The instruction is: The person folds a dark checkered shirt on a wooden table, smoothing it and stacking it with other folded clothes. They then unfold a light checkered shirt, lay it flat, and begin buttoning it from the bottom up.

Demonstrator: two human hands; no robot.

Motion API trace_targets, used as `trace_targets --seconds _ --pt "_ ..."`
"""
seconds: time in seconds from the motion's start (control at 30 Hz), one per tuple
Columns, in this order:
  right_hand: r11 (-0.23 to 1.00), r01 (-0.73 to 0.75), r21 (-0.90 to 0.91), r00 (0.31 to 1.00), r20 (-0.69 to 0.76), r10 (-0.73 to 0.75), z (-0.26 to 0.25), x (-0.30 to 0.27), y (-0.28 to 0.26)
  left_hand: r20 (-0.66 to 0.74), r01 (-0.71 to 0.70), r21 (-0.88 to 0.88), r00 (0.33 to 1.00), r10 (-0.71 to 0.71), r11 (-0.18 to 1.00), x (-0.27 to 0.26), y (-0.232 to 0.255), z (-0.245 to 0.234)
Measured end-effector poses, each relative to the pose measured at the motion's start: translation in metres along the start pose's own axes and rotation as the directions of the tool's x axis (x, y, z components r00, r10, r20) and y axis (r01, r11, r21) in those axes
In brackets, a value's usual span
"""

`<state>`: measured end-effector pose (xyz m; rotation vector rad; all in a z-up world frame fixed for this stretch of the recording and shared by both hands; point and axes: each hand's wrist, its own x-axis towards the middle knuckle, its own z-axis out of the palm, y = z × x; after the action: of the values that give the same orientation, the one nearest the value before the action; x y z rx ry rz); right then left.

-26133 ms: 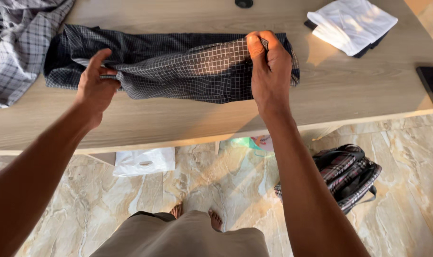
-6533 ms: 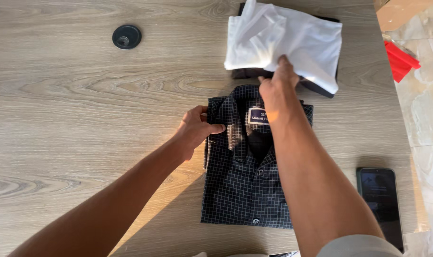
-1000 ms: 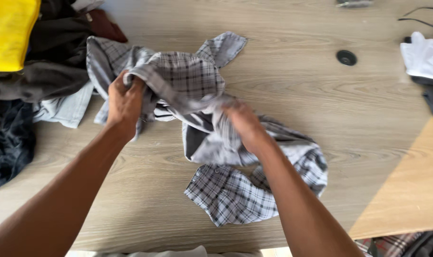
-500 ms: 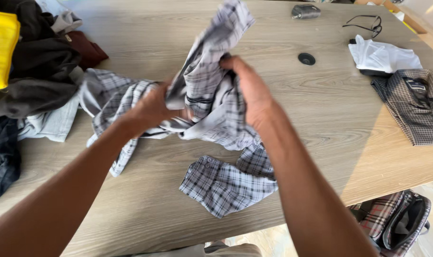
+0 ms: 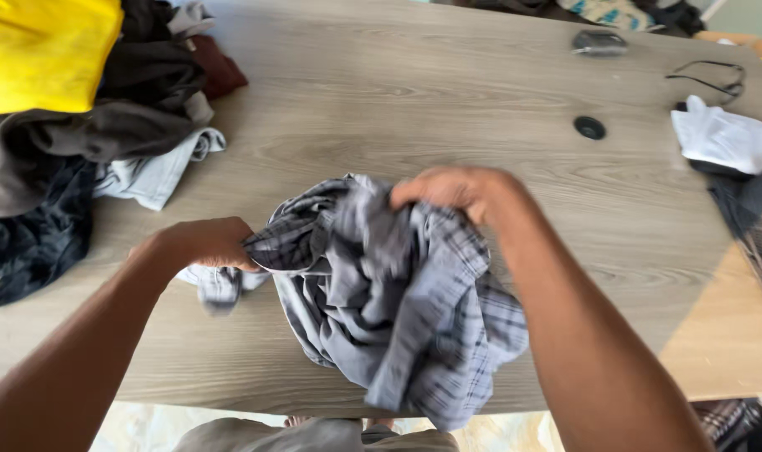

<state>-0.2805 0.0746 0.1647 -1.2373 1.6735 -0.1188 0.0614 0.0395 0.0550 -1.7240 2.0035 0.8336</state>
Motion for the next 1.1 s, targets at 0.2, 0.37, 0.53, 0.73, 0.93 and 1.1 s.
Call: trace_targets --seconds 0.2,0.37,0.53,0.73,0.93,1.1 --pt "0.963 0.265 -0.059 0.962 -0.049 -0.268 -0.029 0.059 -0.051 -0.086 -0.066 -0.431 0.996 0.031 0.900 -0.045 0.020 -0.008" --pt "0.859 0.511 0.012 0.718 -0.556 -0.419 -0.108 0.124 -0.068 -0.420 -0.183 -0.695 0.888 -0.186 0.696 -0.045 0.032 -0.014" --pt "0.732 0.570 -0.373 0.221 -0.788 -0.574 -0.052 0.145 -0.002 -0.445 -0.044 -0.694 0.811 -0.379 0.719 -0.009 0.039 0.017" --pt "0.940 0.181 -0.290 0.737 -0.592 -0.325 0.134 0.102 0.110 -0.490 0.029 -0.559 0.795 -0.358 0.829 0.014 0.027 0.061" --pt "0.901 0.095 -0.423 0.784 -0.526 -0.329 0.110 0.115 0.114 -0.412 -0.361 -0.911 0.811 -0.416 0.199 0.016 0.043 0.040" --pt "0.934 0.203 0.294 0.617 -0.779 0.111 0.029 0.103 0.130 -0.698 -0.671 -0.680 0.467 -0.543 0.297 0.009 -0.008 -0.030"
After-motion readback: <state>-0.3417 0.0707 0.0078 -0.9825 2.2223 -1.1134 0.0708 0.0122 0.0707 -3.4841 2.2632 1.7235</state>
